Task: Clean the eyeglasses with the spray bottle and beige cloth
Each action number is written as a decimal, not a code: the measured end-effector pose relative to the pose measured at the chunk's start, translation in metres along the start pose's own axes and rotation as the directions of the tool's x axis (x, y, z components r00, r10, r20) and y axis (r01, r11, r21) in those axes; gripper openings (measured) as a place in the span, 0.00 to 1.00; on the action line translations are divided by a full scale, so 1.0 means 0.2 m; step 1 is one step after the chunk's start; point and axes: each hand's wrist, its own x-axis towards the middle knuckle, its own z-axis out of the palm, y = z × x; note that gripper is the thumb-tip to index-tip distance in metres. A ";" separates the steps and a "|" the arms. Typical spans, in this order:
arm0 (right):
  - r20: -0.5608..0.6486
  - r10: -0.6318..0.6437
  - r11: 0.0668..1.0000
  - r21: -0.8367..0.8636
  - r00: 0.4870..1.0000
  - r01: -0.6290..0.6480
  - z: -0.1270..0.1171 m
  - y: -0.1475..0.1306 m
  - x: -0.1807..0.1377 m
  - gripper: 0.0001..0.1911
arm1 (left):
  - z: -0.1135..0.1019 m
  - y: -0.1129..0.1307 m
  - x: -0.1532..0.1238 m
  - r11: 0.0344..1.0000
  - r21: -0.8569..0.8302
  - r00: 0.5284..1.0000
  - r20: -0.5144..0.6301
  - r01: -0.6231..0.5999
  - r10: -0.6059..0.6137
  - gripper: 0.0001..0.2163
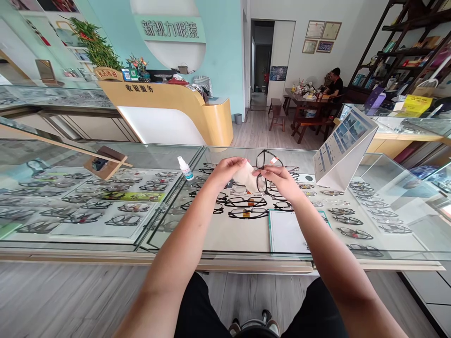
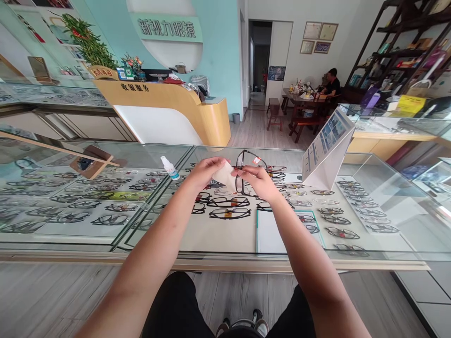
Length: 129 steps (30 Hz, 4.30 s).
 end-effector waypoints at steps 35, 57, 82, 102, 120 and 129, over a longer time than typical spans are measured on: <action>-0.142 -0.151 0.983 -0.125 0.978 0.133 0.04 0.05 0.01 0.26 | 0.01 0.00 0.00 0.961 0.102 0.939 -0.209 -0.257 0.273 0.31; -0.088 -0.101 0.984 -0.157 0.991 0.086 0.12 0.14 0.01 0.25 | 0.14 -0.01 -0.06 0.966 0.043 0.961 -0.101 -0.253 0.256 0.29; -0.069 -0.182 0.961 -0.225 0.981 0.162 0.12 0.16 0.03 0.27 | 0.22 0.00 -0.11 0.927 0.099 0.927 -0.065 -0.363 0.370 0.30; 0.096 -0.168 0.986 0.003 0.981 0.168 0.07 0.13 0.03 0.31 | 0.17 -0.03 -0.07 0.962 -0.223 0.970 0.151 -0.156 0.193 0.27; 0.169 -0.030 0.976 0.217 0.985 -0.007 0.05 0.14 0.02 0.22 | 0.15 0.02 -0.10 0.958 -0.247 0.941 0.263 -0.147 0.212 0.23; 0.166 -0.021 0.977 0.213 0.986 -0.015 0.06 0.13 0.02 0.24 | 0.20 0.01 -0.12 0.954 -0.221 0.963 0.134 -0.203 0.235 0.25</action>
